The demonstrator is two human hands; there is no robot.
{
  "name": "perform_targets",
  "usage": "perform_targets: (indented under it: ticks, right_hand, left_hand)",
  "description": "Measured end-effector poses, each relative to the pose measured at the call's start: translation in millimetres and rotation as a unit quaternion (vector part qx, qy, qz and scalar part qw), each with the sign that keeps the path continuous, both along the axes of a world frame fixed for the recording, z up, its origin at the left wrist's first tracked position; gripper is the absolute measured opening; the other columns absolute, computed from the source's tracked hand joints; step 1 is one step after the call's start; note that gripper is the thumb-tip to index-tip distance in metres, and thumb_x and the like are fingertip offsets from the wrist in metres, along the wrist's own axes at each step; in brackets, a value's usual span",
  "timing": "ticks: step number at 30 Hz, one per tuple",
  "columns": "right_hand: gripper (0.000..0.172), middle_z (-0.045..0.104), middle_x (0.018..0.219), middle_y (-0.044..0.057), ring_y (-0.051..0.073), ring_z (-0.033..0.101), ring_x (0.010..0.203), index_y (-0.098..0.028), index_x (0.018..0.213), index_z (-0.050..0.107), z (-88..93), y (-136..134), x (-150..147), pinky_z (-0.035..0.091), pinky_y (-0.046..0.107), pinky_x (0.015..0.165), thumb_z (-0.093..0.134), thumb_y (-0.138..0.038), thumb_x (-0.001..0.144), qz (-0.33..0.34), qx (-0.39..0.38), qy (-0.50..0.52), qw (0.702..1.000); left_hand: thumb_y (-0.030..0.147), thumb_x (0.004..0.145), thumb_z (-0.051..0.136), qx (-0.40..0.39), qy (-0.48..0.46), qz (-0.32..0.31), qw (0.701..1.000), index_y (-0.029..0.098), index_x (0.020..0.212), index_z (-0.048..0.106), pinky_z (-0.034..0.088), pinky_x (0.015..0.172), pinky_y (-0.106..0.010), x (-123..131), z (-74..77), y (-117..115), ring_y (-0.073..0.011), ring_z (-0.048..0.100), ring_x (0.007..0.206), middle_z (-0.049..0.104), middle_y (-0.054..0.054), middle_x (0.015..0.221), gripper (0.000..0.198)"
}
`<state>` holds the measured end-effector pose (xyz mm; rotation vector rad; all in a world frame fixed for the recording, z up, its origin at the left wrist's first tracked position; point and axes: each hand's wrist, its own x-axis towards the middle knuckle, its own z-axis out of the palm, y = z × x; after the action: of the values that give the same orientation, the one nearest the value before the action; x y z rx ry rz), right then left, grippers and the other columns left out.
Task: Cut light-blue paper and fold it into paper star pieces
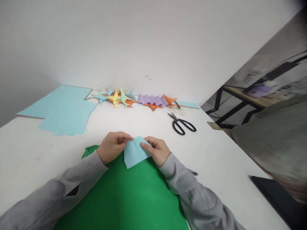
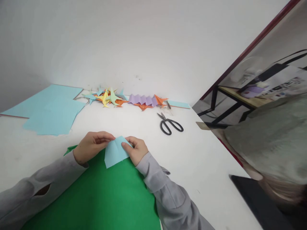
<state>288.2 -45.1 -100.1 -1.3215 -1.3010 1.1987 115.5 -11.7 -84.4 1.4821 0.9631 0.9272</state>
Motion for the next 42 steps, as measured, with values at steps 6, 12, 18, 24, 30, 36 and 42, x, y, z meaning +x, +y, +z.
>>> perform_targets:
  ticks: [6, 12, 18, 24, 30, 36, 42]
  right_hand:
    - [0.026, 0.061, 0.053, -0.002, 0.011, 0.05, 0.046, -0.017, 0.078, 0.063, -5.1, -0.3, -2.6, 0.038, 0.023, 0.046, 0.067, -0.036, 0.061, 0.016, -0.021, 0.062, 0.998]
    - [0.019, 0.053, 0.046, -0.003, 0.009, 0.041, 0.042, -0.017, 0.061, 0.06, -1.7, -2.2, -3.5, 0.03, 0.022, 0.042, 0.064, -0.035, 0.059, -0.02, -0.02, -0.053, 0.998]
    - [0.016, 0.048, 0.045, -0.003, 0.011, 0.042, 0.044, -0.02, 0.049, 0.05, -1.5, -7.2, -4.5, 0.032, 0.024, 0.044, 0.057, -0.028, 0.061, -0.039, -0.014, -0.21, 0.977]
    - [0.008, 0.059, 0.055, 0.0, 0.014, 0.05, 0.05, -0.021, 0.065, 0.062, -7.6, -4.5, -2.5, 0.039, 0.027, 0.051, 0.056, -0.025, 0.062, -0.068, 0.015, -0.303, 0.951]
    - [0.024, 0.062, 0.06, 0.001, 0.014, 0.053, 0.054, -0.018, 0.082, 0.067, -7.2, -2.5, -0.1, 0.041, 0.027, 0.053, 0.058, -0.026, 0.062, -0.06, -0.021, -0.281, 0.958]
    - [0.015, 0.058, 0.054, -0.002, 0.011, 0.049, 0.047, -0.017, 0.073, 0.066, -12.1, -0.2, 4.4, 0.038, 0.022, 0.046, 0.056, -0.022, 0.062, -0.014, -0.009, -0.235, 0.972]
    - [0.022, 0.061, 0.059, -0.001, 0.01, 0.049, 0.048, -0.019, 0.083, 0.066, -12.8, -2.3, 4.7, 0.04, 0.023, 0.047, 0.055, -0.018, 0.064, -0.001, 0.072, -0.242, 0.967]
  left_hand:
    - [0.016, 0.061, 0.058, 0.013, 0.049, 0.009, 0.999, 0.015, 0.074, 0.069, 0.044, 0.057, -0.024, -1.4, 1.0, 0.4, -0.014, 0.058, 0.062, 0.066, -0.003, 0.068, 0.017]
    - [0.019, 0.064, 0.059, 0.022, 0.074, -0.037, 0.996, 0.015, 0.075, 0.068, 0.042, 0.054, -0.024, -1.6, -5.0, 0.2, -0.0136, 0.055, 0.057, 0.063, -0.002, 0.062, 0.015]
    - [0.015, 0.07, 0.054, 0.174, 0.161, -0.06, 0.97, 0.016, 0.077, 0.066, 0.047, 0.062, -0.027, -5.6, -12.4, 3.7, -0.0148, 0.057, 0.067, 0.064, -0.007, 0.082, 0.014]
    - [0.011, 0.08, 0.043, 0.395, 0.345, -0.152, 0.838, 0.015, 0.071, 0.068, 0.045, 0.072, -0.033, -6.7, -11.8, 1.4, -0.02, 0.055, 0.079, 0.063, -0.01, 0.083, 0.027]
    - [0.017, 0.083, 0.045, 0.417, 0.389, -0.136, 0.81, 0.013, 0.08, 0.067, 0.045, 0.074, -0.036, -5.8, -11.4, -6.1, -0.0211, 0.052, 0.081, 0.063, -0.01, 0.088, 0.023]
    - [0.017, 0.083, 0.046, 0.415, 0.397, -0.118, 0.81, 0.015, 0.082, 0.068, 0.045, 0.076, -0.036, -4.7, -14.3, -7.1, -0.02, 0.051, 0.082, 0.062, -0.009, 0.089, 0.022]
    - [0.011, 0.083, 0.044, 0.422, 0.401, -0.126, 0.803, 0.016, 0.079, 0.068, 0.045, 0.075, -0.036, -3.7, -17.1, -7.2, -0.0201, 0.051, 0.082, 0.063, -0.009, 0.091, 0.025]
